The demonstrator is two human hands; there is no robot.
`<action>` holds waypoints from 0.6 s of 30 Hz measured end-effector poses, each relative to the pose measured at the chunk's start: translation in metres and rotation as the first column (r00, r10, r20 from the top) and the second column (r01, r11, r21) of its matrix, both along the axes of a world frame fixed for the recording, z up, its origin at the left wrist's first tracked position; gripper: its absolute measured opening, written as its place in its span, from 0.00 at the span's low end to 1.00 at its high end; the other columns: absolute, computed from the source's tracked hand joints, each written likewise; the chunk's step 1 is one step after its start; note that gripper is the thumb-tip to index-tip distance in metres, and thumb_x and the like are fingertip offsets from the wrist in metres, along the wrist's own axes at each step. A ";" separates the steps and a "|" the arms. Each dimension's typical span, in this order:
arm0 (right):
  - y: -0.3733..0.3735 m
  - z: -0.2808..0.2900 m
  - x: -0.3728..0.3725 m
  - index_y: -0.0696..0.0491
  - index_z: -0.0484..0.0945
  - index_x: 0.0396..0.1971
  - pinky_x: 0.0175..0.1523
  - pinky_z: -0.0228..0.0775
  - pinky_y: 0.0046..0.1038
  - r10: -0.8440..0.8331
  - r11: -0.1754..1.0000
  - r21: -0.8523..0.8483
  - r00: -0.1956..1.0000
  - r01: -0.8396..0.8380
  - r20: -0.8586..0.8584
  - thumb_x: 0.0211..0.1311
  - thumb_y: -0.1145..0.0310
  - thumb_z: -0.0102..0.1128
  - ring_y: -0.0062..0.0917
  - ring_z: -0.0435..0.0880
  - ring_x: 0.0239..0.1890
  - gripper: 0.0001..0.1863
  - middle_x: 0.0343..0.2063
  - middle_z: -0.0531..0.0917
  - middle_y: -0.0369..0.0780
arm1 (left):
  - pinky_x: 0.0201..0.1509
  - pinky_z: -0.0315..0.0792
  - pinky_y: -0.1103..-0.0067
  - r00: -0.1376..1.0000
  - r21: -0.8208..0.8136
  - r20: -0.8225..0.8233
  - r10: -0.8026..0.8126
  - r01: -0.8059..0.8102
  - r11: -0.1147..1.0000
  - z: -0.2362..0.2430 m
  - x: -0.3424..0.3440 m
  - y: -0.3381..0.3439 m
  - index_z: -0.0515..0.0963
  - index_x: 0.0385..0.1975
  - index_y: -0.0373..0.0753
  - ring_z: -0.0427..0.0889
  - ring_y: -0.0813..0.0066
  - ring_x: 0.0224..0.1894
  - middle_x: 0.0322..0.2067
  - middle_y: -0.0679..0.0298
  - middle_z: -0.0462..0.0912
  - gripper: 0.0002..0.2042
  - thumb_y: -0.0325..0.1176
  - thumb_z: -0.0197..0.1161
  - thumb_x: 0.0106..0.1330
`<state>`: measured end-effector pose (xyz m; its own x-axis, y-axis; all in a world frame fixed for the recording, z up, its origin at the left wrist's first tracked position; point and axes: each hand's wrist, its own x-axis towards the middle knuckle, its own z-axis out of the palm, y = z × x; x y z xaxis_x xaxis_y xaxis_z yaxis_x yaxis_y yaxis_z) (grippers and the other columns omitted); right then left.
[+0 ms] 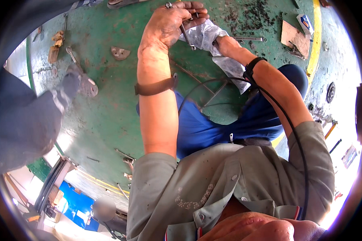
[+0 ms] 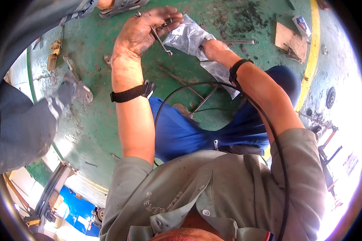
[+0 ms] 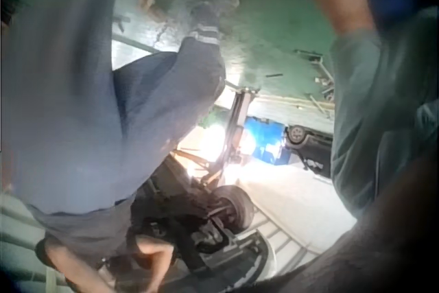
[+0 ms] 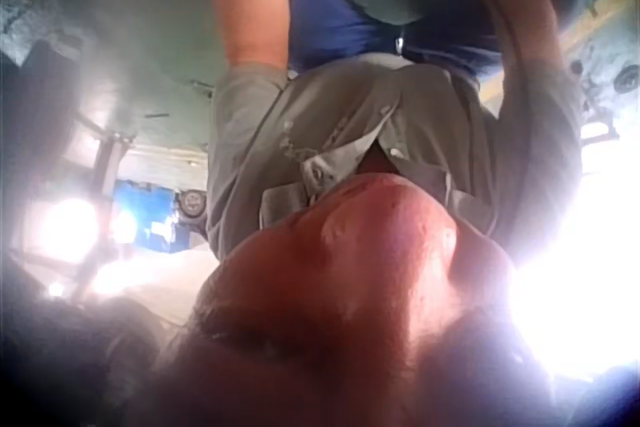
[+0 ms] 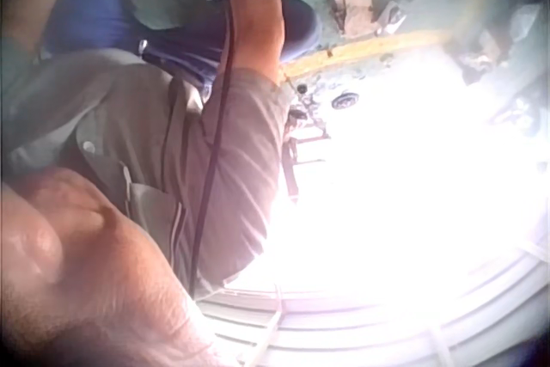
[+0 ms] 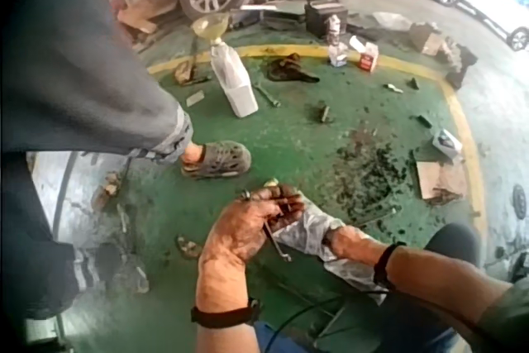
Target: The person uses metal rods to work on a car's undercarriage, then handles small black parts and screws taken from a plastic bag.
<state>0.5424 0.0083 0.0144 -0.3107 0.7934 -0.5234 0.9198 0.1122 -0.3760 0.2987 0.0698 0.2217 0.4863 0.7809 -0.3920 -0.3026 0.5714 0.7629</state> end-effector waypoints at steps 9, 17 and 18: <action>0.004 0.028 -0.009 0.51 0.81 0.46 0.53 0.74 0.42 -0.008 0.990 -0.137 0.995 0.021 0.097 0.64 0.56 0.55 0.46 0.81 0.49 0.18 0.44 0.83 0.48 | 0.46 0.76 0.80 0.968 0.048 -0.242 -0.072 0.086 0.995 0.001 0.009 -0.006 0.79 0.45 0.29 0.83 0.70 0.44 0.40 0.57 0.85 0.11 0.24 0.58 0.64; 0.009 0.021 0.008 0.59 0.79 0.40 0.47 0.72 0.43 -0.068 0.991 -0.121 0.995 0.059 -0.068 0.66 0.57 0.55 0.49 0.82 0.42 0.18 0.35 0.83 0.53 | 0.24 0.62 0.87 0.857 -0.024 -0.469 -0.212 0.227 0.974 -0.026 0.035 -0.003 0.83 0.38 0.36 0.72 0.88 0.25 0.31 0.68 0.85 0.09 0.34 0.65 0.66; 0.009 0.021 0.009 0.59 0.80 0.39 0.47 0.72 0.43 -0.071 0.994 -0.091 0.995 0.064 -0.076 0.66 0.57 0.55 0.49 0.82 0.42 0.18 0.35 0.83 0.53 | 0.24 0.62 0.87 0.833 -0.010 -0.511 -0.214 0.243 0.970 -0.032 0.038 -0.003 0.83 0.38 0.36 0.72 0.88 0.25 0.30 0.68 0.85 0.09 0.34 0.65 0.66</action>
<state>0.5515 0.0170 0.0358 -0.3013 0.7657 -0.5682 0.8910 0.0138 -0.4538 0.3365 0.0666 0.1893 0.3999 0.6987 -0.5932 0.2665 0.5305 0.8047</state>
